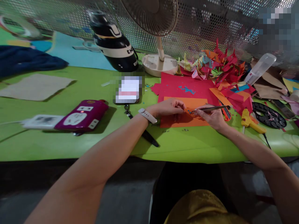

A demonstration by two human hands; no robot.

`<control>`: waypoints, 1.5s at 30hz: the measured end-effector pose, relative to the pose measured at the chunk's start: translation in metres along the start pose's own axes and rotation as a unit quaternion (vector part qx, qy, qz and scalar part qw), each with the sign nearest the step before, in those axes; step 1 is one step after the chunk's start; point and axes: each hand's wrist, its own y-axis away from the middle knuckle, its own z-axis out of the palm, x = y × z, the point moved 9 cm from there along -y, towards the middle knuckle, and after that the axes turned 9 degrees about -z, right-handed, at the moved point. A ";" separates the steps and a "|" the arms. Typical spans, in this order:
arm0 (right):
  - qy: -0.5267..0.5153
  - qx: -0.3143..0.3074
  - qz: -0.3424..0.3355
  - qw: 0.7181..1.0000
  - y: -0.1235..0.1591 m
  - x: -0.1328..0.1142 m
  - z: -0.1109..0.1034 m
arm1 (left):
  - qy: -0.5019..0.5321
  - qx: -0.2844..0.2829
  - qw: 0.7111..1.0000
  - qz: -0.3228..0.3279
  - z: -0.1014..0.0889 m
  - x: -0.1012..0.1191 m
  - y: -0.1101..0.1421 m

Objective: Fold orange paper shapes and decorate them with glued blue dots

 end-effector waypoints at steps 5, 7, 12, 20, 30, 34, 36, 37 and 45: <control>-0.003 -0.002 0.017 1.000 0.000 0.002 0.001 | 0.005 -0.006 1.000 0.007 0.000 -0.001 -0.001; -0.006 0.000 0.020 1.000 0.001 0.001 0.000 | 0.004 -0.006 1.000 0.009 0.000 0.000 -0.001; -0.008 0.004 0.034 0.999 0.002 0.000 -0.002 | -0.007 -0.005 1.000 -0.004 -0.001 -0.001 -0.002; -0.003 -0.001 0.028 1.000 0.001 0.000 -0.001 | -0.010 -0.003 1.000 -0.010 0.000 -0.001 -0.001; -0.002 -0.002 0.035 0.999 0.001 0.005 -0.002 | -0.002 -0.007 1.000 -0.004 0.000 -0.001 0.000; -0.001 0.006 0.029 1.000 0.000 0.004 -0.003 | 0.008 -0.005 1.000 -0.001 0.000 0.000 0.000; -0.003 0.007 0.031 0.999 0.001 0.004 -0.003 | 0.007 -0.003 1.000 -0.002 0.000 0.001 0.001; -0.006 0.006 0.032 0.999 0.001 0.004 -0.003 | 0.007 -0.002 1.000 -0.001 0.000 0.001 0.001; -0.014 0.006 0.034 0.999 0.001 0.002 -0.002 | 0.004 0.000 1.000 -0.008 0.000 0.000 0.000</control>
